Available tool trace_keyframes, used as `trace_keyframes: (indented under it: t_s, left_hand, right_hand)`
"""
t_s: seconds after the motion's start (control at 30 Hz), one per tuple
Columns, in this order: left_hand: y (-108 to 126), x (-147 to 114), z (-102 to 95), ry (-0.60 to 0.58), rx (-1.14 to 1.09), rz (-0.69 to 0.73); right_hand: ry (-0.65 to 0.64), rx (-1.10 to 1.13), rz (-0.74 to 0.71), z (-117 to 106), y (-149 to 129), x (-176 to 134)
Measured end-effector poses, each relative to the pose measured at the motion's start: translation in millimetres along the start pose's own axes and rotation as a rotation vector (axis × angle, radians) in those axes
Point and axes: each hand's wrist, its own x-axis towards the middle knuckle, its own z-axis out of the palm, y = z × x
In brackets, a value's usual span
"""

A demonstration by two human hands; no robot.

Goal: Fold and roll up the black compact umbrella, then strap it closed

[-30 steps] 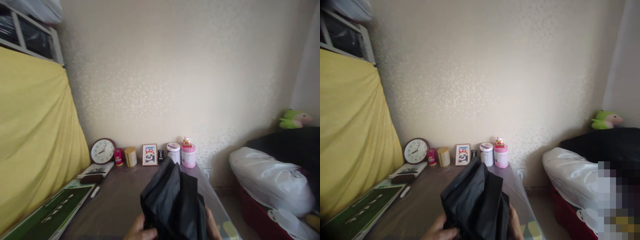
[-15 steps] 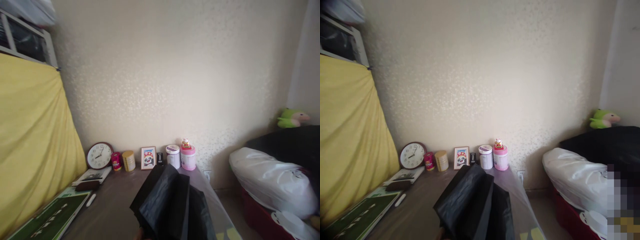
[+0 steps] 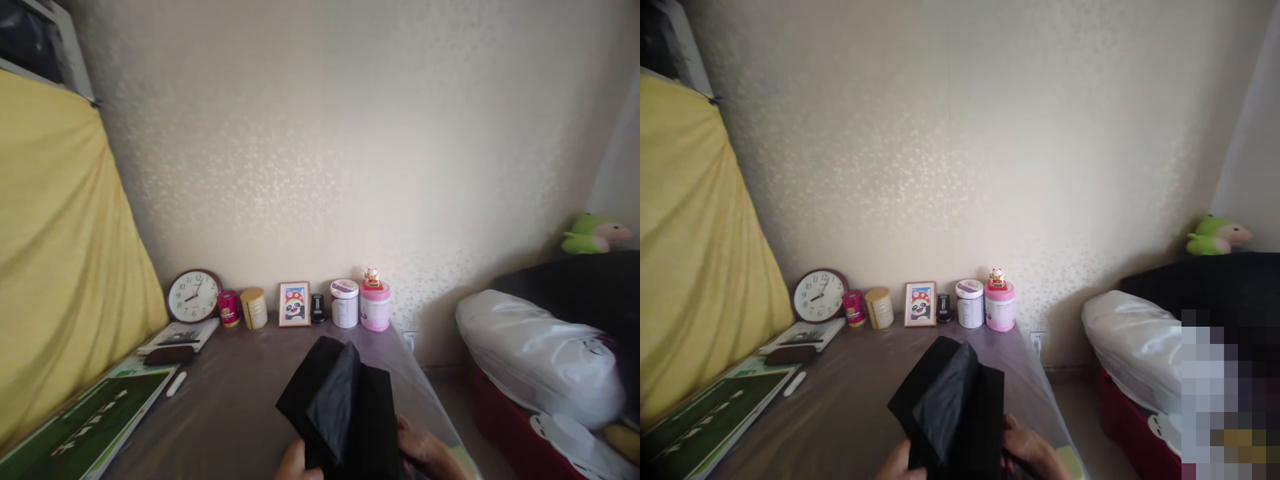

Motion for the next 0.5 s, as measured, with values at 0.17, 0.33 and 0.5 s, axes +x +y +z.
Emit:
trace_keyframes:
  t_s: [0.17,0.33,0.5]
  left_hand:
    - [9,6,14.3,0.001,0.408,0.074]
    - [18,2,30.6,0.02,0.731,-0.187]
    - [7,-5,15.3,-0.043,0.416,-0.006]
  right_hand:
    - [0.0,-0.106,0.064,-12,6,-36]
    - [0.141,-0.245,0.134,-32,20,-57]
    - [0.681,-0.473,-0.208,-42,7,-55]
